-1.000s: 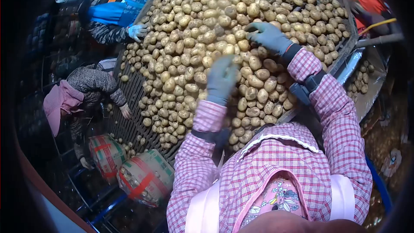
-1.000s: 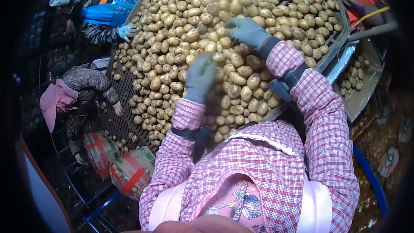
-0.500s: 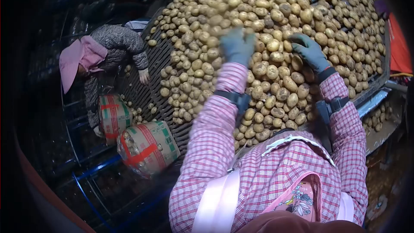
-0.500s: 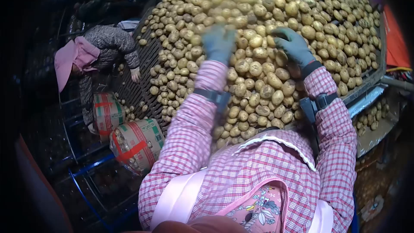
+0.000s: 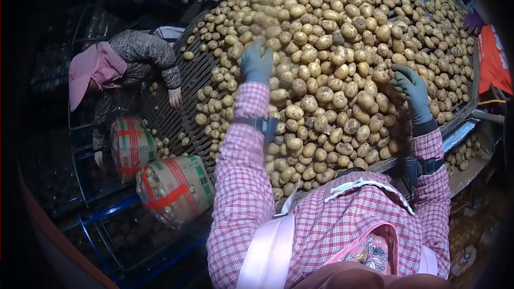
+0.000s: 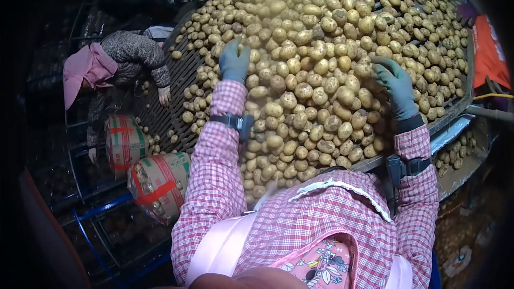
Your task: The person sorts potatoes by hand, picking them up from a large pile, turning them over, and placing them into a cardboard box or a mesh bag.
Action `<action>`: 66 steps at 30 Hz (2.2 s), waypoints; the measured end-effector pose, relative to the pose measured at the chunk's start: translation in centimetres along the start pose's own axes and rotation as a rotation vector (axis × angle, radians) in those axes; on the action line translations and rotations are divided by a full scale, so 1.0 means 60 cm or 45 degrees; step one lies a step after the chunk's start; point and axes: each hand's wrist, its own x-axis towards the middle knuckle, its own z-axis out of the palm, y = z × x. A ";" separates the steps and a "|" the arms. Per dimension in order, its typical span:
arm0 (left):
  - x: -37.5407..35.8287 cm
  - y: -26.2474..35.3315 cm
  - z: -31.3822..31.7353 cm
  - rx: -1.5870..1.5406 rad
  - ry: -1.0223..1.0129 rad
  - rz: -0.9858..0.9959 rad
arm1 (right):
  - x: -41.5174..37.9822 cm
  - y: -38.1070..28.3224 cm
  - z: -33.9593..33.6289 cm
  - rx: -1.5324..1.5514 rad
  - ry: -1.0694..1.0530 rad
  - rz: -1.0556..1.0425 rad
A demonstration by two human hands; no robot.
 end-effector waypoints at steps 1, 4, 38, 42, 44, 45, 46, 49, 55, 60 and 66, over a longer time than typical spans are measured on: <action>0.023 -0.001 0.002 0.097 -0.018 0.082 | 0.001 -0.002 -0.001 0.013 -0.038 0.013; 0.044 0.050 0.054 0.664 -0.190 -0.095 | -0.006 -0.011 0.026 -0.002 -0.079 -0.005; 0.025 0.291 0.109 -0.916 -0.390 0.304 | -0.066 0.058 0.051 0.169 -0.708 -0.244; -0.157 0.383 0.067 -1.035 -0.822 0.135 | -0.082 0.072 0.057 0.128 -0.624 -0.330; -0.217 0.370 0.107 -0.700 -0.513 0.788 | -0.092 0.063 0.046 -0.007 -0.668 -0.583; -0.228 0.372 0.105 -0.816 -0.617 0.695 | -0.118 0.051 0.043 0.106 -0.630 -0.476; -0.240 0.374 0.103 -0.930 -0.723 0.595 | -0.145 0.033 0.041 0.225 -0.585 -0.374; -0.265 0.385 0.088 -1.171 -0.976 0.267 | -0.204 0.022 0.020 0.593 -0.477 0.006; -0.285 0.360 0.059 -1.215 -1.016 0.058 | -0.264 0.046 -0.157 0.688 -0.083 -0.234; -0.311 0.316 0.057 -1.089 -0.985 0.041 | -0.335 0.111 -0.316 0.877 0.278 0.083; -0.343 0.296 0.067 -1.122 -1.007 -0.002 | -0.406 0.093 -0.449 0.837 0.792 -0.017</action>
